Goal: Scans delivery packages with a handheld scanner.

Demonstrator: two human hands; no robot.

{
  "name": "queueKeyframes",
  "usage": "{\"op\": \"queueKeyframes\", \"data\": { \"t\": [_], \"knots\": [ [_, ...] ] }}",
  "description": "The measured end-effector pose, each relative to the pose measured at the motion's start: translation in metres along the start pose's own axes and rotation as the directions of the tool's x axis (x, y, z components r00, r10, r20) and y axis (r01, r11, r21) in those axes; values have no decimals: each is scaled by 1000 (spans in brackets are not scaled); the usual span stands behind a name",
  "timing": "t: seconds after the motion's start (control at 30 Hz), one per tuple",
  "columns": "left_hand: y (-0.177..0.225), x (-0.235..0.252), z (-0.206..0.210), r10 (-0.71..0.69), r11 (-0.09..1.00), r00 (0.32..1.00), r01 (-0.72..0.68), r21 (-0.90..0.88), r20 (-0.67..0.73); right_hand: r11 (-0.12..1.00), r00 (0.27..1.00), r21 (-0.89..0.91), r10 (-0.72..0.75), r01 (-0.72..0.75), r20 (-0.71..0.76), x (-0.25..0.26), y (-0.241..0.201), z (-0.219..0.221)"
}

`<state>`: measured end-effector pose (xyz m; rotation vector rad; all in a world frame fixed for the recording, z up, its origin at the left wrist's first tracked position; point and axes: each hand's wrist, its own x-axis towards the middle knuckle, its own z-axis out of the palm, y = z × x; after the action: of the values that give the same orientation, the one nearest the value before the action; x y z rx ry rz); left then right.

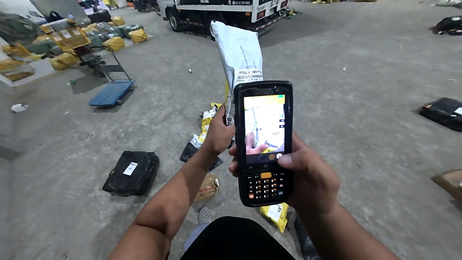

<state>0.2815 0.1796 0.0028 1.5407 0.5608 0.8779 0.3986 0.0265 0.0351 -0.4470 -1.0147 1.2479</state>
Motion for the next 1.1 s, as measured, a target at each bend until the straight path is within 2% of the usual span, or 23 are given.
{"op": "queueKeyframes", "data": {
  "t": [0.33,0.43,0.93,1.1],
  "knots": [
    [12,-6,-3,-13,997,1000,14,80,-7,1000,1000,-1,10,-10,22,1,1,3],
    [5,-4,-4,14,997,1000,-13,81,-9,1000,1000,-8,12,-12,18,1,2,4],
    [5,-6,-6,20,999,1000,-20,30,-11,1000,1000,3,6,-6,19,2,3,4],
    [1,-8,-6,64,998,998,-64,4,-11,1000,1000,8,7,-7,13,0,4,3]
  ]
}}
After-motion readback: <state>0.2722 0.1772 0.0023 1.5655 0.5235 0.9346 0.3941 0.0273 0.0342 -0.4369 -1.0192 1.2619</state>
